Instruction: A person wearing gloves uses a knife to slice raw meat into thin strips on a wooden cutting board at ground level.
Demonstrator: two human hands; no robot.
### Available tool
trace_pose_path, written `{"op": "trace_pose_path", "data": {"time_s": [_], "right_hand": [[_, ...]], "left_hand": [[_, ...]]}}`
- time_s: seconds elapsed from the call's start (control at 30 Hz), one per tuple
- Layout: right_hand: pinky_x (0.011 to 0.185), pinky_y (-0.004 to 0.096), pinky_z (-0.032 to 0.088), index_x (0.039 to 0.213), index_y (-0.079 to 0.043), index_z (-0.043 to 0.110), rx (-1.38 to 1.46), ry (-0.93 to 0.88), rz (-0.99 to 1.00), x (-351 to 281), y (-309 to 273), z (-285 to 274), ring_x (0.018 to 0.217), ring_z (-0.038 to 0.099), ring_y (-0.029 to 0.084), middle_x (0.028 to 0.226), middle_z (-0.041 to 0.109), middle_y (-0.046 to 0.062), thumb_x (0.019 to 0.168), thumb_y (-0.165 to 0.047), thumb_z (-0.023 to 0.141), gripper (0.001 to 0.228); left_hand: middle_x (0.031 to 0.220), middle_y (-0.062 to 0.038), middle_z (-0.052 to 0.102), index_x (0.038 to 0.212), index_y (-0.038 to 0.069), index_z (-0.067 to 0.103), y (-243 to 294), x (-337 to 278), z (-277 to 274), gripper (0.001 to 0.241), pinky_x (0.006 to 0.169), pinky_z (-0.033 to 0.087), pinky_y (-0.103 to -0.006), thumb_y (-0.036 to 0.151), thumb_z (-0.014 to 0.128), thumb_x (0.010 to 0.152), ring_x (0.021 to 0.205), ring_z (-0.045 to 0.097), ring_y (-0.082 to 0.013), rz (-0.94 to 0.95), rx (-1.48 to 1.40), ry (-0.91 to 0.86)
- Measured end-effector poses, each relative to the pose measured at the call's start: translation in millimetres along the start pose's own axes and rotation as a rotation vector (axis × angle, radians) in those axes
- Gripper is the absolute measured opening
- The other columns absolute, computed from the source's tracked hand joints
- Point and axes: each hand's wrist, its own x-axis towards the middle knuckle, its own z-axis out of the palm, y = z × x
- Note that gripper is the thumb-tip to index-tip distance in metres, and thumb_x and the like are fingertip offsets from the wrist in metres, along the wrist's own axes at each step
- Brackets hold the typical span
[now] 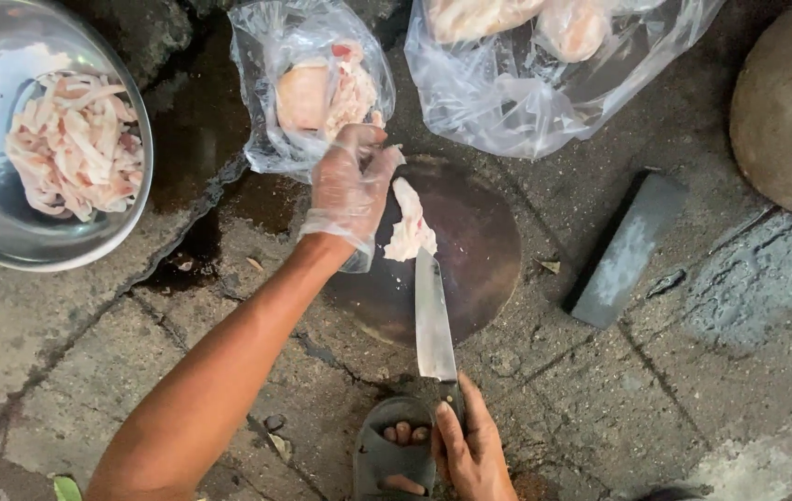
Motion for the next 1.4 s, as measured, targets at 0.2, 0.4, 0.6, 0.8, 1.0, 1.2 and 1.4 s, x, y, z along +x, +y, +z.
{"op": "trace_pose_path", "data": {"time_s": [0.2, 0.4, 0.6, 0.8, 1.0, 1.2, 1.4], "right_hand": [[0.069, 0.034, 0.046, 0.153, -0.013, 0.051, -0.060, 0.073, -0.091, -4, 5, -5, 0.080, 0.057, 0.018, 0.096, 0.061, 0.006, 0.094, -0.032, 0.057, 0.062], [0.042, 0.033, 0.036, 0.156, -0.012, 0.042, -0.140, -0.020, -0.191, 12, -8, -14, 0.044, 0.044, 0.015, 0.056, 0.050, 0.004, 0.098, -0.032, 0.051, 0.062], [0.035, 0.035, 0.039, 0.154, -0.015, 0.042, -0.210, 0.005, -0.171, 7, -20, -17, 0.037, 0.046, 0.017, 0.052, 0.055, 0.008, 0.098, -0.033, 0.051, 0.059], [0.038, 0.033, 0.042, 0.158, -0.016, 0.036, -0.216, -0.022, -0.206, 2, -13, -21, 0.047, 0.049, 0.017, 0.061, 0.052, 0.007, 0.100, -0.028, 0.049, 0.061], [0.044, 0.037, 0.050, 0.156, -0.020, 0.039, -0.362, 0.030, -0.115, 2, -20, -24, 0.049, 0.054, 0.020, 0.062, 0.056, 0.007, 0.096, -0.038, 0.050, 0.064], [0.039, 0.031, 0.058, 0.150, -0.017, 0.041, -0.503, 0.011, -0.265, 1, -12, -37, 0.046, 0.059, 0.014, 0.062, 0.061, 0.003, 0.099, -0.036, 0.043, 0.054], [0.035, 0.027, 0.060, 0.159, -0.018, 0.027, -0.797, -0.007, -0.310, 17, -11, -55, 0.044, 0.061, 0.010, 0.076, 0.072, 0.004, 0.101, -0.034, 0.042, 0.062]], "left_hand": [[0.116, -0.006, 0.070, 0.124, 0.015, 0.064, 72, -48, -18, 0.022, 0.067, 0.057, -0.0249, 0.017, 0.057, 0.103, 0.083, 0.068, -0.0162, -0.269, 0.318, -0.319], [0.116, -0.016, 0.061, 0.141, 0.013, 0.056, 32, -76, 3, 0.042, 0.070, 0.066, -0.0308, 0.009, 0.059, 0.100, 0.087, 0.069, -0.0230, -0.004, 0.677, -0.439], [0.089, -0.005, 0.071, 0.119, 0.012, 0.063, 53, -91, -11, 0.021, 0.063, 0.060, -0.0349, 0.024, 0.049, 0.110, 0.069, 0.068, -0.0194, -0.319, 0.730, -0.585], [0.117, -0.009, 0.066, 0.128, 0.016, 0.062, 15, -69, -12, 0.030, 0.078, 0.054, -0.0384, 0.025, 0.062, 0.099, 0.089, 0.064, -0.0223, 0.194, 0.938, -0.431], [0.123, -0.011, 0.066, 0.135, 0.021, 0.060, 12, -51, -8, 0.049, 0.097, 0.046, -0.0523, 0.016, 0.074, 0.088, 0.112, 0.059, -0.0364, 0.321, 1.010, -0.520], [0.107, -0.012, 0.063, 0.115, 0.013, 0.065, 22, -56, -19, 0.045, 0.088, 0.050, -0.0474, 0.051, 0.074, 0.092, 0.100, 0.056, -0.0313, 0.081, 1.042, -0.462], [0.108, -0.010, 0.061, 0.101, 0.013, 0.070, -7, -64, -20, 0.022, 0.082, 0.052, -0.0458, 0.029, 0.076, 0.089, 0.100, 0.053, -0.0305, 0.294, 0.983, -0.358]]}}
